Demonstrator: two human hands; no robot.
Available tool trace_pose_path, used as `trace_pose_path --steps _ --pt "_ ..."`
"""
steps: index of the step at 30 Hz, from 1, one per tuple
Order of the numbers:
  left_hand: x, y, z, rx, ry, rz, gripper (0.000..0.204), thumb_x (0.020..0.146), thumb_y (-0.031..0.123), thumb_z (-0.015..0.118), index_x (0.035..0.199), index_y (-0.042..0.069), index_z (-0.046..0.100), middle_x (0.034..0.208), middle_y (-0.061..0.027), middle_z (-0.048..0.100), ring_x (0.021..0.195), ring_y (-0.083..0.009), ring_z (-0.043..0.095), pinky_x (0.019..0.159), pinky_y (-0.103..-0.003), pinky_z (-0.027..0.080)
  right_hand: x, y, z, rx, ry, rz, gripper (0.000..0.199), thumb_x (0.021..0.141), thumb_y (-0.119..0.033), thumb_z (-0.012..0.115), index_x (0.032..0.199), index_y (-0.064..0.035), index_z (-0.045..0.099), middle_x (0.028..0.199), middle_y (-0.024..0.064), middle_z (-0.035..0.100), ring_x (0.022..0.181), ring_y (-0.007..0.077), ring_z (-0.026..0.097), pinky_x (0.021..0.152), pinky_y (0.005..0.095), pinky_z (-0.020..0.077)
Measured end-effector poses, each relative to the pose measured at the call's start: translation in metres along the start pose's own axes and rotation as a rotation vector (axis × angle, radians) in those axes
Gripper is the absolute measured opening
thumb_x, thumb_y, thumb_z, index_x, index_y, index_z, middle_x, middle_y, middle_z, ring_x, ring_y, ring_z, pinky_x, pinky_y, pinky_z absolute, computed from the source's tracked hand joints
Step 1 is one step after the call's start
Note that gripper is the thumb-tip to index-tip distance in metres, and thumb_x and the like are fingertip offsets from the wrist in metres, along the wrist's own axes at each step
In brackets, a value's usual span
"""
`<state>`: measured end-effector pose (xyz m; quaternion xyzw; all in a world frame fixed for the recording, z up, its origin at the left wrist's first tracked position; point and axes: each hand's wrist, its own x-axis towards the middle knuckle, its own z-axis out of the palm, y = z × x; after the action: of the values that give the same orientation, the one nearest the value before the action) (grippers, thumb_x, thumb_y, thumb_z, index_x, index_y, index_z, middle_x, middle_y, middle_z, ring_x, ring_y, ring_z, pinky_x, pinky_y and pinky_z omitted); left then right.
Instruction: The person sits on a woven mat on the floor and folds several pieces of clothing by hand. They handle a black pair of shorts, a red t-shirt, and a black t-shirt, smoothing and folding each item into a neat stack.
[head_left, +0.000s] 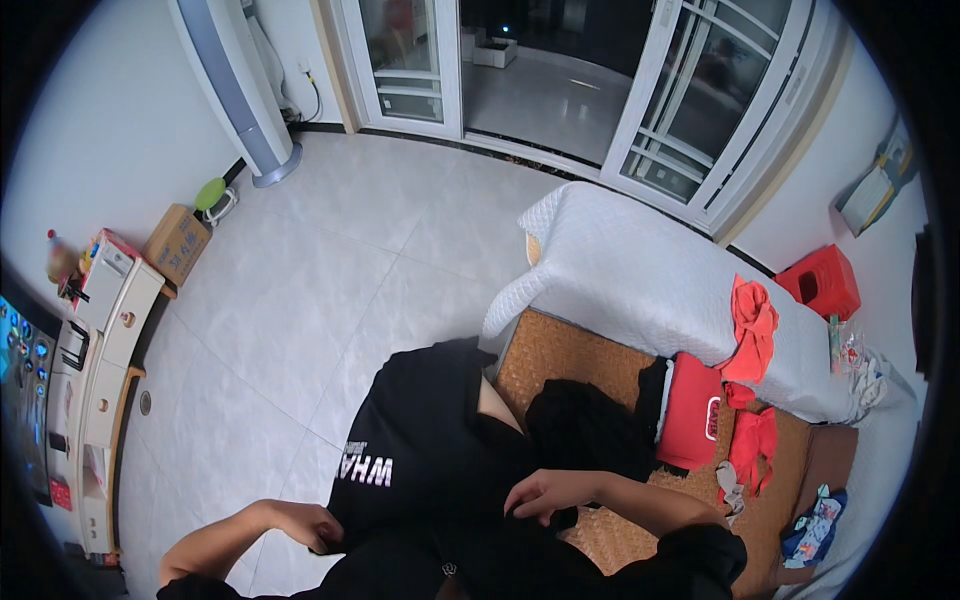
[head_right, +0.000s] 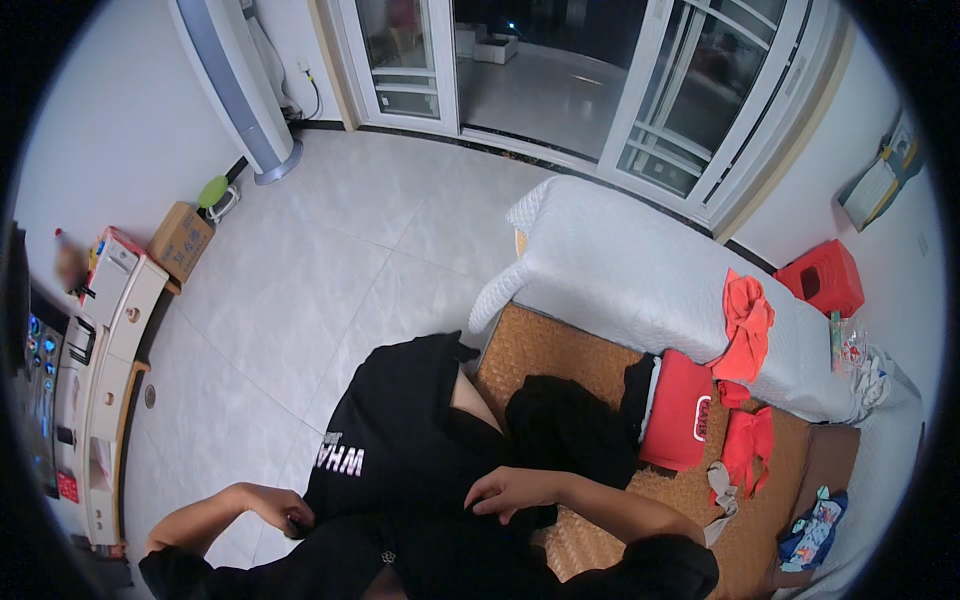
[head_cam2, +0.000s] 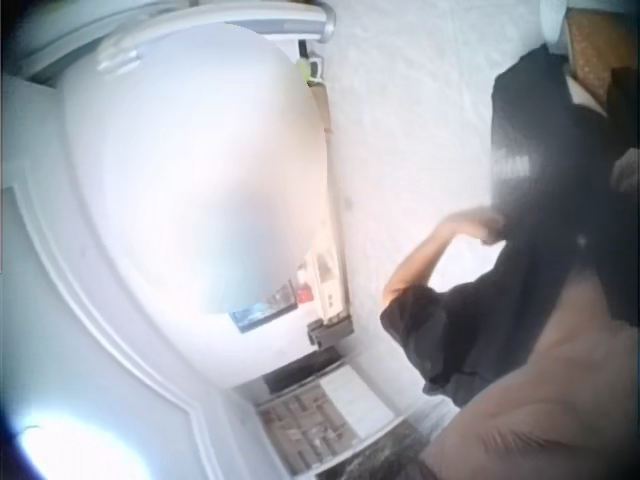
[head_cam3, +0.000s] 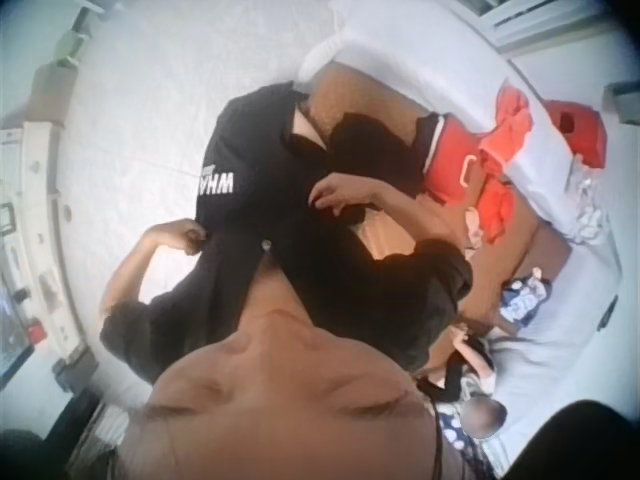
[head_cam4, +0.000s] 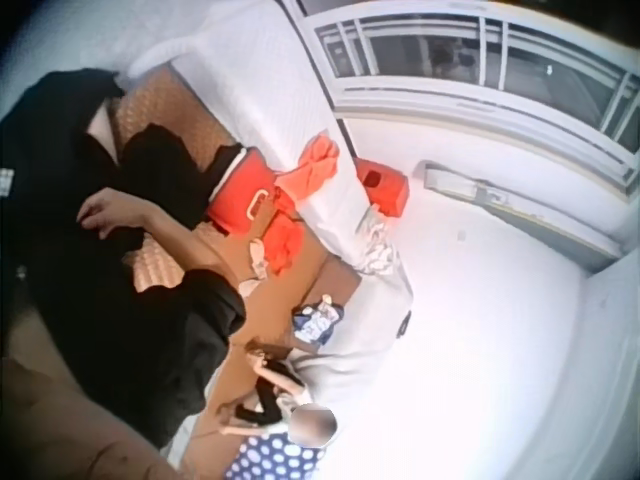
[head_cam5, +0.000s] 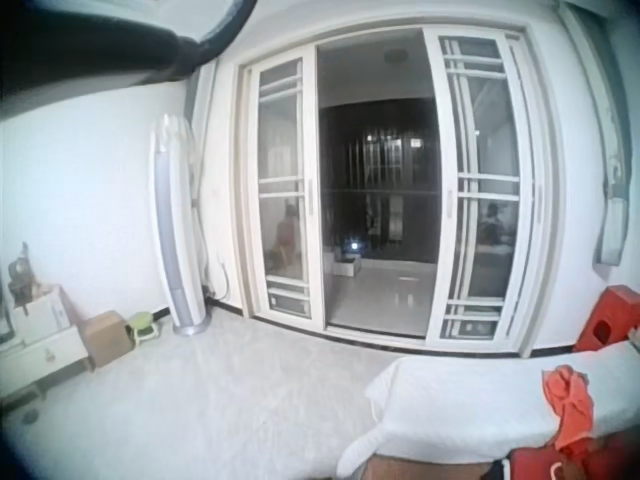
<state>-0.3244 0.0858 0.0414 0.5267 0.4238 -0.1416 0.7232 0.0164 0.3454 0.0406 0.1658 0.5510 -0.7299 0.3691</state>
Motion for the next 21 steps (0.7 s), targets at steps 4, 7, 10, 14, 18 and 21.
trace_pose_path --steps 4,7,10,14,18,21 --pt "0.034 -0.014 -0.006 -0.346 -0.456 0.09 0.017 0.076 0.015 0.063 0.08 -0.001 0.058 0.07 -0.0012 0.053 0.067 -0.0108 0.046 0.061 -0.027 0.04 0.028 0.003 -0.015 0.075 -0.072 0.082 0.024 0.091 -0.023 0.051 0.106 -0.0058 0.057 0.096 0.0077 0.059 0.073 0.0118 0.06 0.066 0.0246 0.0515" --pt "0.059 -0.006 -0.072 -0.005 -0.311 0.148 0.022 0.079 0.013 0.06 0.098 0.0 0.06 0.086 -0.0059 0.061 0.079 -0.014 0.055 0.07 -0.028 0.046 0.074 0.033 -0.086 0.167 0.44 -0.15 0.02 0.089 -0.017 0.054 0.1 -0.0015 0.058 0.089 0.0105 0.061 0.069 0.0159 0.061 0.067 0.0283 0.0535" --pt "0.12 0.003 -0.144 -0.52 0.785 0.303 0.008 0.081 0.004 0.054 0.088 0.001 0.057 0.071 -0.0047 0.059 0.061 -0.0126 0.055 0.059 -0.024 0.047 0.12 0.038 -0.157 0.661 0.887 -0.25 0.019 0.088 -0.008 0.051 0.103 0.0028 0.055 0.094 0.0155 0.059 0.083 0.0229 0.062 0.075 0.0341 0.0549" --pt "0.185 0.051 -0.232 -0.144 1.388 0.208 0.008 0.08 0.011 0.061 0.083 0.003 0.061 0.075 -0.0104 0.064 0.067 -0.0209 0.062 0.063 -0.03 0.049 0.181 0.051 -0.221 0.992 0.997 -0.17 0.019 0.088 -0.014 0.052 0.104 -0.0032 0.055 0.093 0.0129 0.059 0.095 0.0246 0.056 0.077 0.0372 0.0518" --pt "0.236 0.077 -0.285 -0.009 1.45 -0.166 0.032 0.073 0.034 0.067 0.084 0.005 0.064 0.08 -0.0142 0.065 0.081 -0.0303 0.063 0.073 -0.039 0.05 0.204 0.058 -0.25 1.112 0.815 -0.232 0.011 0.085 -0.014 0.056 0.095 -0.0096 0.056 0.086 0.0034 0.058 0.08 0.0184 0.057 0.064 0.0327 0.0474" --pt "0.251 0.086 -0.31 0.19 1.254 -0.327 0.034 0.07 0.031 0.068 0.088 0.002 0.063 0.084 -0.0169 0.064 0.086 -0.0327 0.062 0.077 -0.038 0.05 0.204 0.059 -0.266 1.132 0.702 -0.296 0.015 0.083 -0.009 0.055 0.097 -0.011 0.055 0.086 0.0022 0.056 0.071 0.0141 0.054 0.061 0.0277 0.0455"
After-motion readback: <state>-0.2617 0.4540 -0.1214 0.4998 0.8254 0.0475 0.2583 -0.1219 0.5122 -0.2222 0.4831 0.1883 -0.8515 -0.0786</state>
